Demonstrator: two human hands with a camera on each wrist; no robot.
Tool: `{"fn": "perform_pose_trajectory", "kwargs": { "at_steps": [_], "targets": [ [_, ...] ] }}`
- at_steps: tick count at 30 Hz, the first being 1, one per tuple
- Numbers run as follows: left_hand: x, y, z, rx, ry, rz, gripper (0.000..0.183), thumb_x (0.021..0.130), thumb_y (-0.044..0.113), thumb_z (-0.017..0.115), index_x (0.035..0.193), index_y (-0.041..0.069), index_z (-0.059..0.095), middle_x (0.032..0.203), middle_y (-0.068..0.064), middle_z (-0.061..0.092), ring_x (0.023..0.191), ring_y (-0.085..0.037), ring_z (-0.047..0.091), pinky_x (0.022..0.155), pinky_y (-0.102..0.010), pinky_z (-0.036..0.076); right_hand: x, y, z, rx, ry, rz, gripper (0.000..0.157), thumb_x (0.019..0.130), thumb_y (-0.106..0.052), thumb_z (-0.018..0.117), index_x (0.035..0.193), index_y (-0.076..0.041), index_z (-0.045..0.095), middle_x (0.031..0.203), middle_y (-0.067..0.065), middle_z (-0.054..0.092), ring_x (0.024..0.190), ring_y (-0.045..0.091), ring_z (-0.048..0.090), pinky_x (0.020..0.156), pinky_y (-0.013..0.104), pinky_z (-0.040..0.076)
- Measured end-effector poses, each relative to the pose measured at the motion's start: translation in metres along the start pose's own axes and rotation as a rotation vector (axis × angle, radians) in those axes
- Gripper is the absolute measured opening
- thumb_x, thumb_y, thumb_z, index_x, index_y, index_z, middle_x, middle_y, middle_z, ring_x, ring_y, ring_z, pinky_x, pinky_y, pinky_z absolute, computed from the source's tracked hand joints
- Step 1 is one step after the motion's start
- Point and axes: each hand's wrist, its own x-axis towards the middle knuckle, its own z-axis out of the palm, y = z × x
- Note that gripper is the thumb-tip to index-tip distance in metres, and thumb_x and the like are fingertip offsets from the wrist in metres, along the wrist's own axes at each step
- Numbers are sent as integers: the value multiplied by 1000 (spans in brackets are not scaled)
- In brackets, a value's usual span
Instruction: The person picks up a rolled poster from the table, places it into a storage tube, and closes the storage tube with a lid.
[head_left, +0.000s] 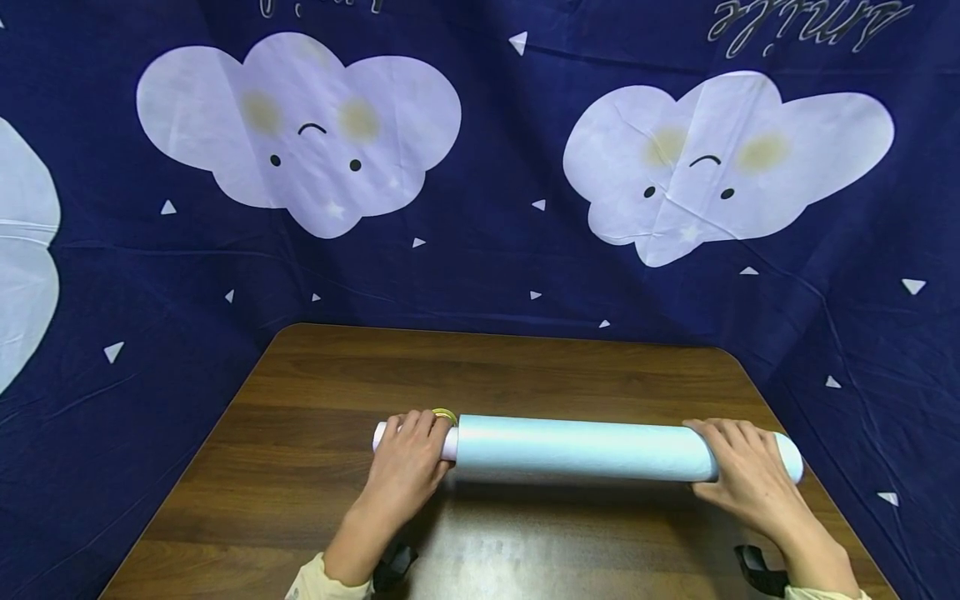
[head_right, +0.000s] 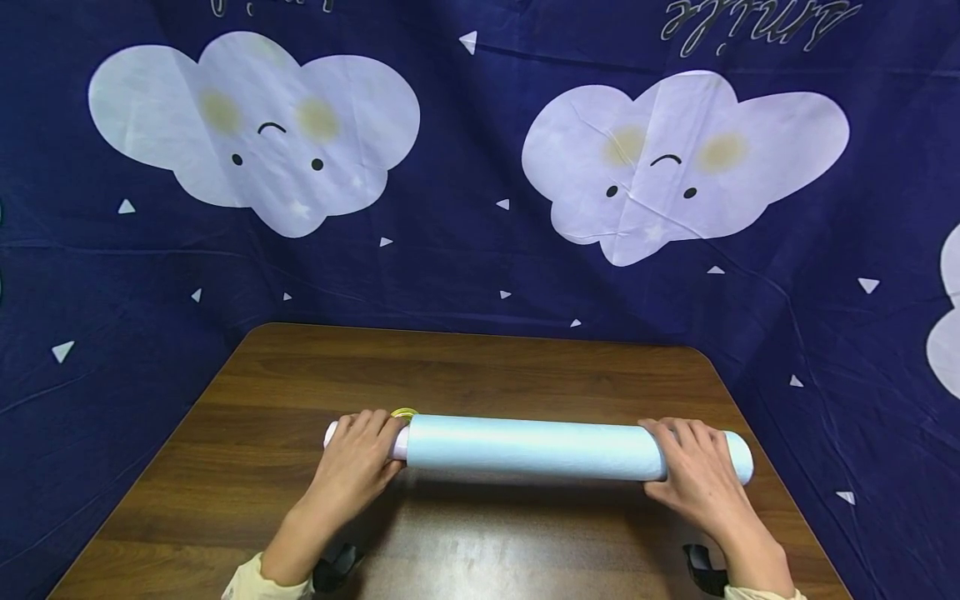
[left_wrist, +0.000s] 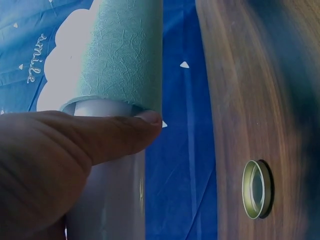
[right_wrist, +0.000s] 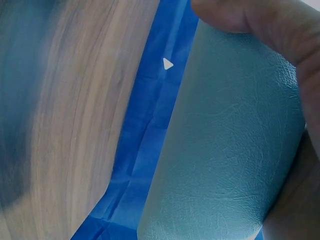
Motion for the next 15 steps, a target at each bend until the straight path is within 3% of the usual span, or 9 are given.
{"fn": "perform_pose_trajectory", "kwargs": {
  "at_steps": [15],
  "targets": [
    [-1,2,1,8,-7,10,54,60,30,86,104,12,60,93,-3,62,89,-23,58,82,-39,43,0,0,-1,5,6,-8,83,40,-23,84,118,-13,56,102,13,62,94,37,54,77,55,37]
  ]
}}
